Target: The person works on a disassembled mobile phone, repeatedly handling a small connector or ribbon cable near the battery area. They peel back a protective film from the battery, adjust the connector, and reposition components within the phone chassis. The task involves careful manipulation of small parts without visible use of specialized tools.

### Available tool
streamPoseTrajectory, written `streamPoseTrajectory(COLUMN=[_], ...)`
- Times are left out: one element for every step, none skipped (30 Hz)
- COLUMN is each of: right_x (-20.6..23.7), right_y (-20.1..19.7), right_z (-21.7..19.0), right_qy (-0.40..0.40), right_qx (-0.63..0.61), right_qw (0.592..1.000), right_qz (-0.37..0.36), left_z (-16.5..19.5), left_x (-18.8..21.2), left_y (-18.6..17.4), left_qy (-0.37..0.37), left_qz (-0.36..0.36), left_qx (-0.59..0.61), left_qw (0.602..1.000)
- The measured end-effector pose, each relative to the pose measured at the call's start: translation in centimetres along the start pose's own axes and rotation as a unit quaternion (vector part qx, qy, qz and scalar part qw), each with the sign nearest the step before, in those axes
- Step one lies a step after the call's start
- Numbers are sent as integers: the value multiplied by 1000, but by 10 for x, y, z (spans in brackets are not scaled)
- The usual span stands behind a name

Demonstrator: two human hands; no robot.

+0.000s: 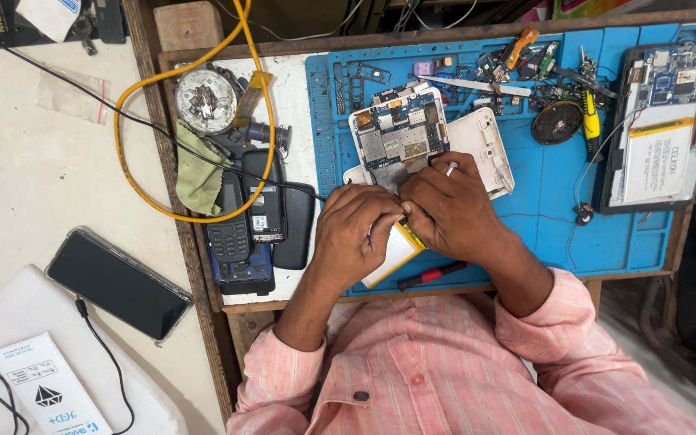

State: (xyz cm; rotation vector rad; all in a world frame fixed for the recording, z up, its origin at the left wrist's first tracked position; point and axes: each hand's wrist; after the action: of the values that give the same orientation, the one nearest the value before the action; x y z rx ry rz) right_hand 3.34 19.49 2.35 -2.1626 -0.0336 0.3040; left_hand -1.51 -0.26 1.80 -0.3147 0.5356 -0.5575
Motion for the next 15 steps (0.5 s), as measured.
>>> streamPoseTrajectory(right_x=[-1,-1,-1,-1,-1,-2,-2,-1,-1,-1,-1,-1,-1,-2,-2], right_y=[0,0,0,0,0,0,0,1,2,2,2,2,2,2,2], right_z=[-1,-1,-2,-3,-3,-4,-4,-4,-4,-3,-3,-3,-2,-2,-2], right_qy=[0,0,0,-1,-2,-2,-2,-2,-3,-4,-4,-1,1,4,5], right_qx=[1,2,1,-1,-3,-3,-3,-3,-4,-4,-4,-4,-3,-2,-2], right_qw=[1000,1000,1000,1000,1000,1000,1000,1000,1000,1000,1000,1000,1000,1000,1000], right_qz=[0,0,-1,-2,-3,-2,-2,-1,-2,-2,-2,-4,-6,-7,-8], left_z=[0,0,0,1,0,0,-1,-1,-2,-3,-3,-3,-3,-3,-3], left_x=[0,0,1,1,1,1,2,3,3,3,3,3,3,2,1], left_y=[-1,-1,-2,-3,-3,-3,-3,-4,-4,-4,-4,-4,-4,-3,-3], left_qy=[-1,0,0,0,1,1,0,0,1,1,1,1,1,1,0], left_qz=[2,3,5,6,5,5,4,4,4,3,3,2,2,1,1], left_qx=[0,2,4,6,4,3,1,2,3,3,3,4,4,4,3], left_qw=[1000,1000,1000,1000,1000,1000,1000,1000,1000,1000,1000,1000,1000,1000,1000])
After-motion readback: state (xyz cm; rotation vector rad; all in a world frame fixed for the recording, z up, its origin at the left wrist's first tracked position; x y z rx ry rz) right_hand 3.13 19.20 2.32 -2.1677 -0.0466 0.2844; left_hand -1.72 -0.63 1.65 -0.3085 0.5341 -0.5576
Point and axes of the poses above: each hand's wrist, its own x-axis away from the middle knuckle, its own y-axis out of the palm, z = x × y, and after that the axes turned 7 degrees about y, right-handed
